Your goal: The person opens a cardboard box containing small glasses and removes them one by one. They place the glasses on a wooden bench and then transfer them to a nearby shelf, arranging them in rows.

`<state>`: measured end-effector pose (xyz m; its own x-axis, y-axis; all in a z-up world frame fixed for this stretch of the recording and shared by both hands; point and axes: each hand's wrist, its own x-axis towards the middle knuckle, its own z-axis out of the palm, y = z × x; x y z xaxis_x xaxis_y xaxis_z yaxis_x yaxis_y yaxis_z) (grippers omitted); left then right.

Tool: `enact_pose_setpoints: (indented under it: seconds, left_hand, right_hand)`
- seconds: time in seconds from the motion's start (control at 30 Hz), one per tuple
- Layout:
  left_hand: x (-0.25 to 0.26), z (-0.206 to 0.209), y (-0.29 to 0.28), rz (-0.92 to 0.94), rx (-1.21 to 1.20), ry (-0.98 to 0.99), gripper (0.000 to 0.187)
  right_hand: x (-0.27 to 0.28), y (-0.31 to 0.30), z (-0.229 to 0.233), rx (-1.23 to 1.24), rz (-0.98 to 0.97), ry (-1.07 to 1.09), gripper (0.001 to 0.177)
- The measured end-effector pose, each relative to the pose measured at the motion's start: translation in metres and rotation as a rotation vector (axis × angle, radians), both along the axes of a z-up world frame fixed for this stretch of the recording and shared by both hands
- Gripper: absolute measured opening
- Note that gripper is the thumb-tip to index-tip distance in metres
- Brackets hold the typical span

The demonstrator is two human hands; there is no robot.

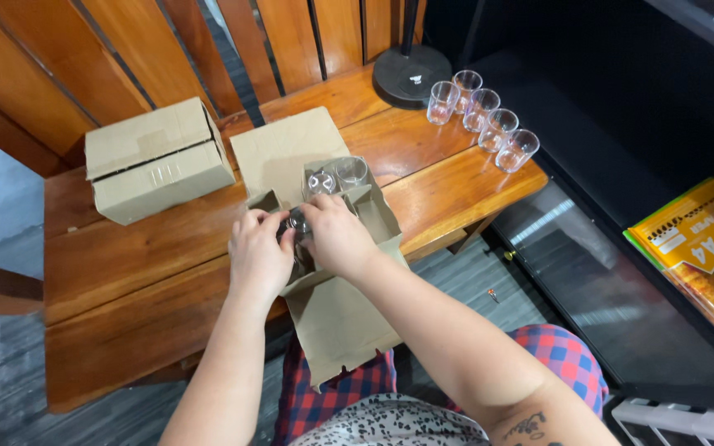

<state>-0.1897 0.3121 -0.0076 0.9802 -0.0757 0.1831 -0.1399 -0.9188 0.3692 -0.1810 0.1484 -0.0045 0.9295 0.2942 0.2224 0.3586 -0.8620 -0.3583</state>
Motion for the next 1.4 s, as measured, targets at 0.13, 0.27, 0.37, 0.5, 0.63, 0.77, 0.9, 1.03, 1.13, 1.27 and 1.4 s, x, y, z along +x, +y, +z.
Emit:
enact_pose_setpoints:
  seconds: [0.13, 0.27, 0.37, 0.5, 0.63, 0.77, 0.9, 1.03, 1.13, 1.27, 1.4]
  left_hand:
    - [0.005, -0.005, 0.0, 0.009, 0.007, -0.001, 0.032]
    - [0.01, -0.005, -0.001, 0.027, 0.028, 0.027, 0.03]
    - [0.012, -0.011, 0.0, 0.039, 0.03, 0.017, 0.028]
    - [0.015, -0.018, 0.001, 0.051, 0.03, -0.022, 0.026]
    - [0.014, -0.018, 0.001, 0.064, 0.015, -0.033, 0.025]
    - [0.013, -0.013, 0.006, 0.04, -0.118, -0.032, 0.027]
    - [0.001, 0.022, 0.0, -0.003, -0.456, 0.007, 0.033]
    - [-0.003, 0.043, -0.019, -0.02, -0.73, 0.046, 0.039]
    - [-0.002, 0.044, -0.035, -0.066, -0.903, 0.022, 0.038]
    - [0.008, 0.038, -0.053, -0.042, -1.171, 0.159, 0.04]
    - [0.014, 0.056, -0.073, -0.116, -1.309, 0.42, 0.05]
  right_hand:
    - [0.006, 0.003, -0.005, -0.032, -0.02, -0.009, 0.06]
    - [0.006, 0.004, 0.004, -0.05, -0.022, 0.019, 0.062]
    - [0.007, 0.006, 0.001, -0.038, -0.022, 0.03, 0.062]
    - [0.008, 0.005, -0.002, 0.009, -0.029, 0.038, 0.06]
    - [0.003, 0.002, 0.009, 0.036, -0.029, 0.015, 0.056]
    - [-0.004, -0.004, 0.028, 0.139, -0.032, 0.003, 0.056]
    - [-0.013, -0.012, 0.052, 0.257, -0.042, -0.013, 0.058]
    - [-0.008, -0.023, 0.053, 0.37, -0.039, -0.003, 0.06]
    - [-0.006, -0.035, 0.055, 0.489, -0.04, -0.038, 0.06]
    - [-0.002, -0.056, 0.052, 0.679, -0.032, -0.201, 0.06]
    - [-0.013, -0.07, 0.064, 1.132, -0.072, -0.124, 0.059]
